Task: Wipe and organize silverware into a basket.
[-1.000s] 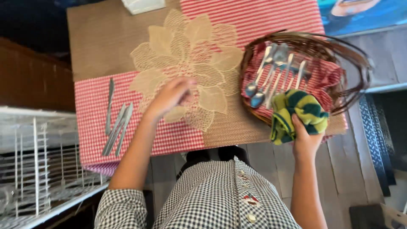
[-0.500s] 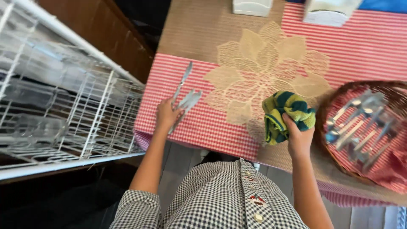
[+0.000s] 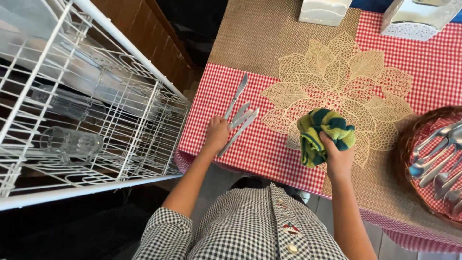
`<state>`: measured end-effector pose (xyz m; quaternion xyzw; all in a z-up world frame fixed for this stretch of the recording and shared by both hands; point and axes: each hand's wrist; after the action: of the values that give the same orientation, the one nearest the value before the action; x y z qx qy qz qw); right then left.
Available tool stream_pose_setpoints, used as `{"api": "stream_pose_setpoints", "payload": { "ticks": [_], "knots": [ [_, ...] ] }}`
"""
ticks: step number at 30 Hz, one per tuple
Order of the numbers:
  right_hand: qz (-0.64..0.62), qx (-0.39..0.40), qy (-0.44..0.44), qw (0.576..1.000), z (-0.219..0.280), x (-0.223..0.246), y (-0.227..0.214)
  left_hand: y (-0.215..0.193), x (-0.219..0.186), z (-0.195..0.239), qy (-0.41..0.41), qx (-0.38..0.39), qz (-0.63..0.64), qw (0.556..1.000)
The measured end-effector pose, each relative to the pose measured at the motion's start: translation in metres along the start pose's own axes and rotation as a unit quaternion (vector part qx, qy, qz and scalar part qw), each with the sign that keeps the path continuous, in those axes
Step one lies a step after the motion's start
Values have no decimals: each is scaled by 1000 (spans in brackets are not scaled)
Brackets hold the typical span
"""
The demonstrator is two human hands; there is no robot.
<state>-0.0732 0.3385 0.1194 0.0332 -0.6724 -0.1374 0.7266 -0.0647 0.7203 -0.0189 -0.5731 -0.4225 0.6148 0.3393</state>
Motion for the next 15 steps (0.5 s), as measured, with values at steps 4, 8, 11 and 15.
{"api": "stream_pose_setpoints", "payload": {
  "ticks": [4, 8, 11, 15],
  "knots": [
    [48, 9, -44, 998, 8, 0, 20, -38, -34, 0, 84, -27, 28, 996],
    [249, 70, -189, 947, 33, 14, 76, -104, -109, 5, -132, 194, 183, 955],
    [378, 156, -356, 840, 49, 29, 110, -91, -119, 21, 152, 107, 315, 931],
    [500, 187, -557, 636, 27, 13, 83, -61, -107, 37, 378, 79, 406, 829]
  ]
}}
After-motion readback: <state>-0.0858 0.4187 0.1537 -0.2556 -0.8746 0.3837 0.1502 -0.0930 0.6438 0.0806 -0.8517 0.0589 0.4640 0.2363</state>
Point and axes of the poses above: each hand's wrist, its own z-axis away from the middle knuckle, its own y-axis out of the palm, x = y × z
